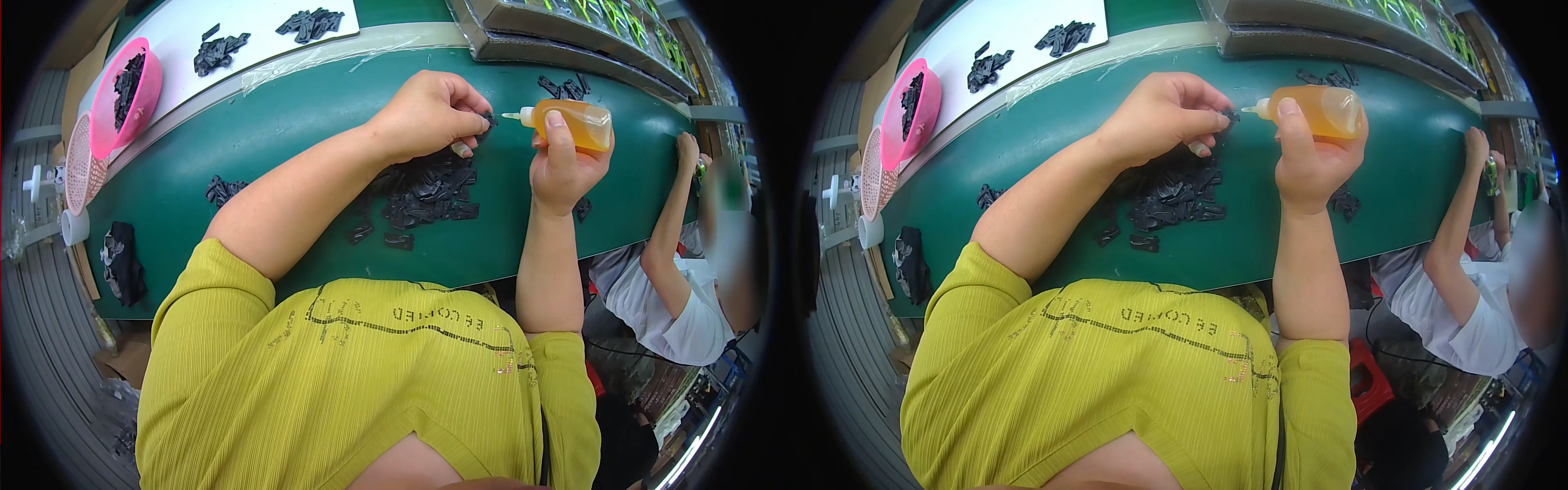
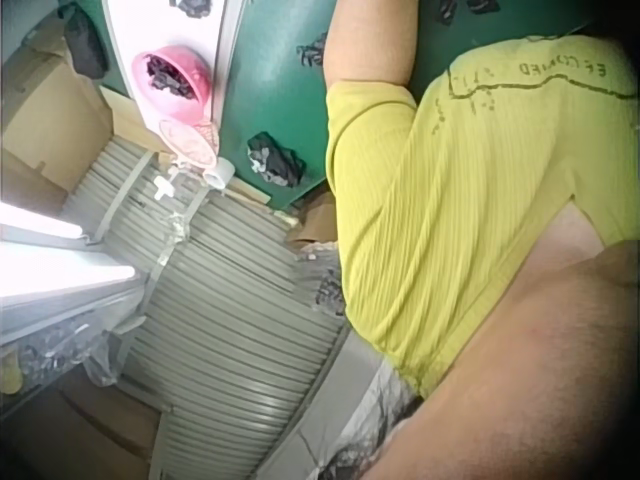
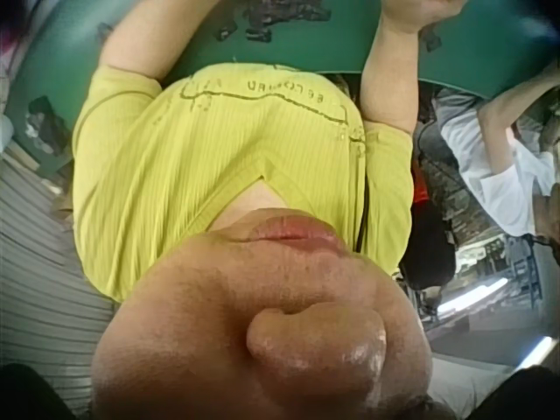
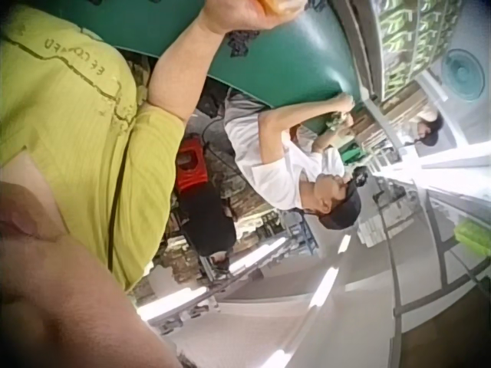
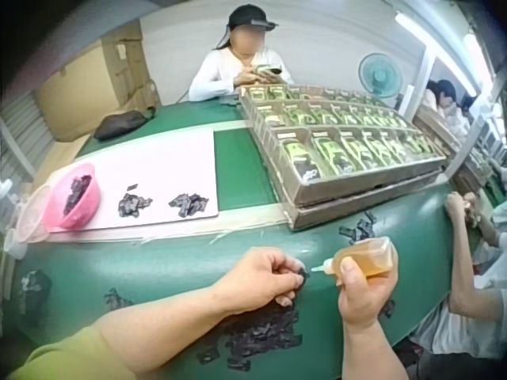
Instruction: Applying a liquid adhesive from a small bottle to small black plastic components on a workbench.
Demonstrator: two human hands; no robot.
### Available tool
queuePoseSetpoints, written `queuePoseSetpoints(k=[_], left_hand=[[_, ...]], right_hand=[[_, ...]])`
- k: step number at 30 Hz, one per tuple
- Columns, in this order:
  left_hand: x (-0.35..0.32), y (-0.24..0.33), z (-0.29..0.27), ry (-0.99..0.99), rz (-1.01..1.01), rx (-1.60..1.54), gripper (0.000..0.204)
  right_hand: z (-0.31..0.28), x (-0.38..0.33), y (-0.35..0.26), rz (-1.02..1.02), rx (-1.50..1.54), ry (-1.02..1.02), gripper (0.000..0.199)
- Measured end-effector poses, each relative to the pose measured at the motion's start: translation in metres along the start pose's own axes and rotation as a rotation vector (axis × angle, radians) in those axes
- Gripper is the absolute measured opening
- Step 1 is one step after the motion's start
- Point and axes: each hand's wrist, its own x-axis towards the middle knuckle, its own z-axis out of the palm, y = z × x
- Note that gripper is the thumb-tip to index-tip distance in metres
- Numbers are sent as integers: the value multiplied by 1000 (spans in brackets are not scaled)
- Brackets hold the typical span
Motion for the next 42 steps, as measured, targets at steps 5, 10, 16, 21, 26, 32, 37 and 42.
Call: queuePoseSetpoints(k=[5, 10, 16, 21, 26, 32, 37, 42], left_hand=[[-1, -2, -1, -10, 5, -12, 23], [-1, -1, -1, 1, -8, -11, 23], [0, 1, -3, 1, -14, -65, 25], [0, 1, -3, 18, -20, -62, 26], [1, 0, -3, 20, -7, -66, 26], [1, 1, -3, 15, -13, -68, 26], [0, 1, -4, 19, -16, -69, 25], [-1, 4, 0, 20, 0, -50, 25]], right_hand=[[1, 0, 1, -39, -40, -35, 20], [-8, 2, 5, -59, -10, 21, 23], [-6, 0, -4, 50, 186, -1, 22], [-3, -5, -4, 76, 111, -71, 24], [-2, -4, -5, 95, 71, -102, 24], [-4, -4, -2, 90, 65, -123, 24], [-2, -5, 1, 35, 5, -120, 24], [-14, 2, -5, 4, 38, -18, 21]])
